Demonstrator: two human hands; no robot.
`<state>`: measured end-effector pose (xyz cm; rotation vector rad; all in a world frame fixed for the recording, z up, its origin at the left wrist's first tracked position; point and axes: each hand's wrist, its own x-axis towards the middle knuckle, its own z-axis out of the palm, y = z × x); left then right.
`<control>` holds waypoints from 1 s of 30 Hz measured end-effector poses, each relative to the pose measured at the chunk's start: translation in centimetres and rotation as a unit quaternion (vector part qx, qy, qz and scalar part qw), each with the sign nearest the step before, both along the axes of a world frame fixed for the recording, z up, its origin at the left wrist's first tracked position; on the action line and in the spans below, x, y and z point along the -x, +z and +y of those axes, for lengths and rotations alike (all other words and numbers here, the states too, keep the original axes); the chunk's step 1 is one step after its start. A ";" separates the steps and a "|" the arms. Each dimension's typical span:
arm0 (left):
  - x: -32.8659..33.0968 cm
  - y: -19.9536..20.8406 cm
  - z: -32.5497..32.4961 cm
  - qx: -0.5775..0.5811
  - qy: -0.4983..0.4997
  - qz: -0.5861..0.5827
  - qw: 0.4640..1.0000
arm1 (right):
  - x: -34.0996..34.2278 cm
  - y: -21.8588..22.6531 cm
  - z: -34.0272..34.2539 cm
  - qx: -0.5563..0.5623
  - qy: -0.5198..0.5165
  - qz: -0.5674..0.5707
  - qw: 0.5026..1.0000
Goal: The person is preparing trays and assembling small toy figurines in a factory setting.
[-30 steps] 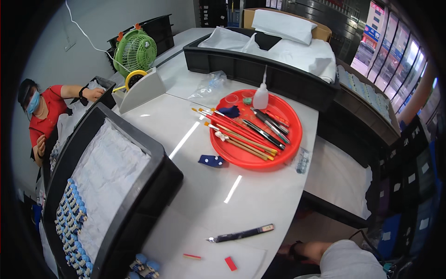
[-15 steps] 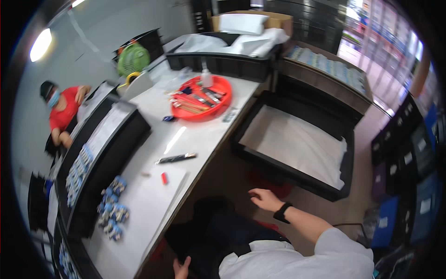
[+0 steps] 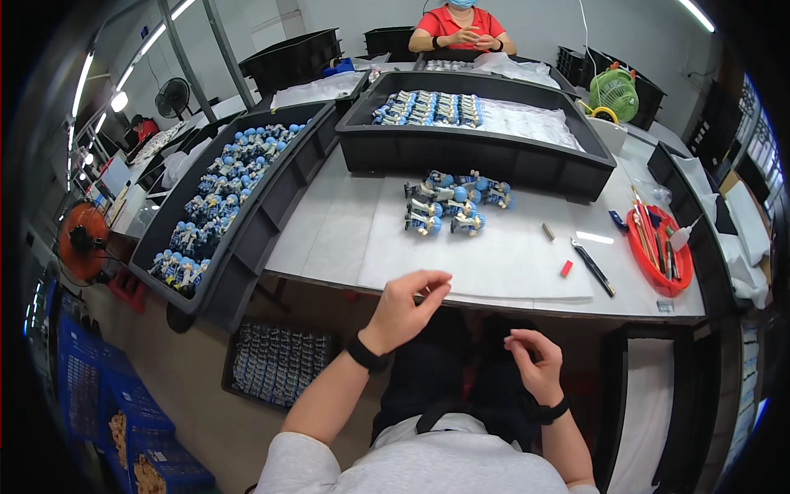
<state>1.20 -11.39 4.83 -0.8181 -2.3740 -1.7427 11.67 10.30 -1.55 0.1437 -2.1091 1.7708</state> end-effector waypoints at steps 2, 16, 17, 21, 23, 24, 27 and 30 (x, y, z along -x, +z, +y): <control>2.7 1.0 -0.1 0.022 -0.015 0.030 0.999 | 2.9 2.0 -1.5 -0.024 0.049 0.022 0.998; 14.0 -0.7 8.8 0.404 -0.029 0.262 0.876 | 12.6 1.9 -2.4 0.135 0.054 -0.045 0.988; 14.1 -0.8 8.5 0.392 -0.024 0.274 0.878 | 12.6 2.0 -2.4 0.137 0.054 -0.050 0.988; 11.9 2.1 7.2 0.117 -0.078 -0.003 0.990 | 12.9 2.7 -2.2 0.204 0.030 -0.033 0.978; 11.2 1.8 6.5 -0.097 -0.130 -0.233 0.959 | 12.9 2.9 -2.1 0.212 0.044 0.003 0.976; 10.5 1.4 6.0 -0.094 -0.121 -0.237 0.959 | 12.8 2.9 -2.0 0.217 0.051 -0.002 0.975; 8.2 0.2 5.7 -0.251 -0.075 -0.372 0.891 | 12.4 2.7 -1.5 0.211 0.140 -0.085 0.964; 7.4 -1.1 5.9 -0.307 -0.065 -0.395 0.863 | 12.6 2.6 -1.6 0.195 0.125 -0.078 0.970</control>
